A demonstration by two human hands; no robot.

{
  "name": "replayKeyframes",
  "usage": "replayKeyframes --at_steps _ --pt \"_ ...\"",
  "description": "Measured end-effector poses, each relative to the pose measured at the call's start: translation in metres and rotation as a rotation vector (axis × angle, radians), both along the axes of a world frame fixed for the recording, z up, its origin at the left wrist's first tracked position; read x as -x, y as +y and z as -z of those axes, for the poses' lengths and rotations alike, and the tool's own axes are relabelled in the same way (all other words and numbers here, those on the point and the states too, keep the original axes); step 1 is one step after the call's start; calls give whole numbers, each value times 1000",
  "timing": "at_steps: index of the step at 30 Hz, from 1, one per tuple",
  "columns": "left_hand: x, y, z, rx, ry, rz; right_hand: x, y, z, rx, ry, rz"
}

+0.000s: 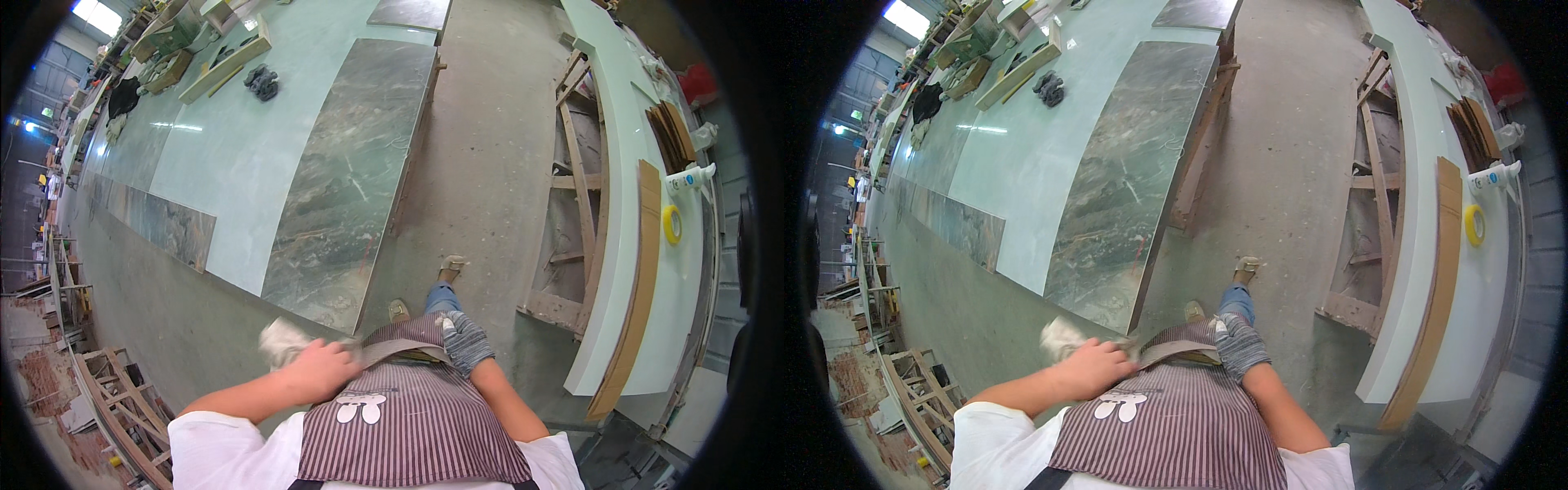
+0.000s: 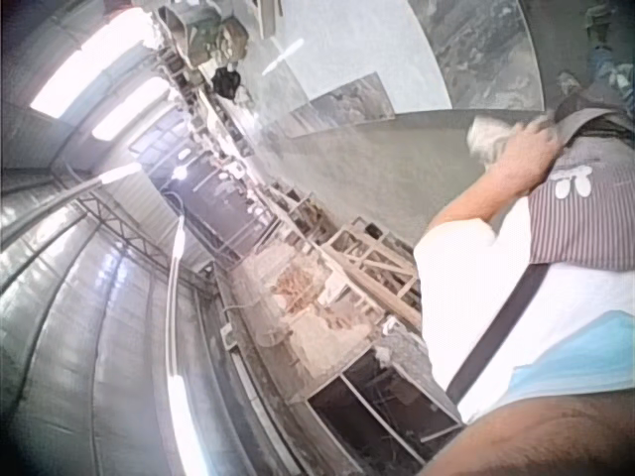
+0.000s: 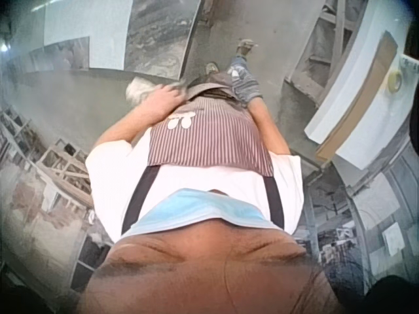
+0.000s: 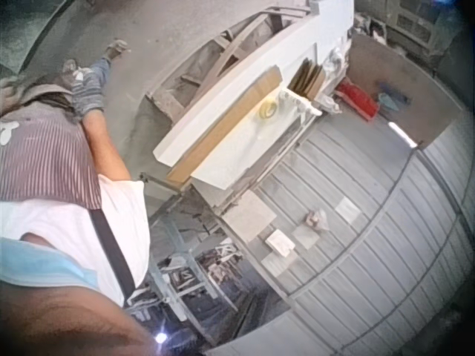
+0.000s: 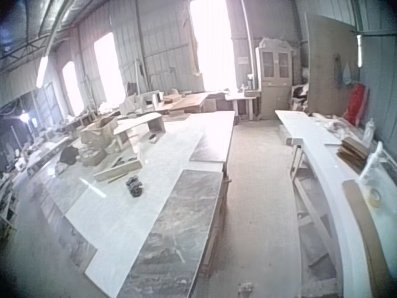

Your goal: The person wipes a large flat surface with a cloth, moving across different sections and occasionally repositioning the cloth. The person also wipes a long narrow strip on a workbench.

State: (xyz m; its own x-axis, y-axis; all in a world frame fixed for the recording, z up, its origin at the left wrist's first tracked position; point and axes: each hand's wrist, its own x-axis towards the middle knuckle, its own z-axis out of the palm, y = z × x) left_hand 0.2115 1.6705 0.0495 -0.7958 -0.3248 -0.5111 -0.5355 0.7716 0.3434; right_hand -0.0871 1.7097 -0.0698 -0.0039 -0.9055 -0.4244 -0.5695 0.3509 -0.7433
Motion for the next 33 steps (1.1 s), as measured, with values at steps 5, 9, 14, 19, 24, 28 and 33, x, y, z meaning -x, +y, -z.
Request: replayKeyframes --at_steps 5,9,14,19,24,28,33 --pt "-21 -63 -72 -205 86 -441 0 -10 -13 7 -94 -27" --pt "5 -77 -36 166 413 -686 -7 -18 -19 22 -88 -32" --pt "36 -73 27 349 192 -666 4 -29 -16 -50 -133 -25" --pt "88 -134 36 420 255 -711 15 -49 -9 -68 -98 -16" --pt "142 -236 48 542 348 -705 23 -85 -15 -22 -156 31" --pt "178 -321 61 617 337 -692 40 -115 -14 -54 -103 15" --pt "221 -419 61 664 318 -619 66 -143 -15 -127 -56 93"
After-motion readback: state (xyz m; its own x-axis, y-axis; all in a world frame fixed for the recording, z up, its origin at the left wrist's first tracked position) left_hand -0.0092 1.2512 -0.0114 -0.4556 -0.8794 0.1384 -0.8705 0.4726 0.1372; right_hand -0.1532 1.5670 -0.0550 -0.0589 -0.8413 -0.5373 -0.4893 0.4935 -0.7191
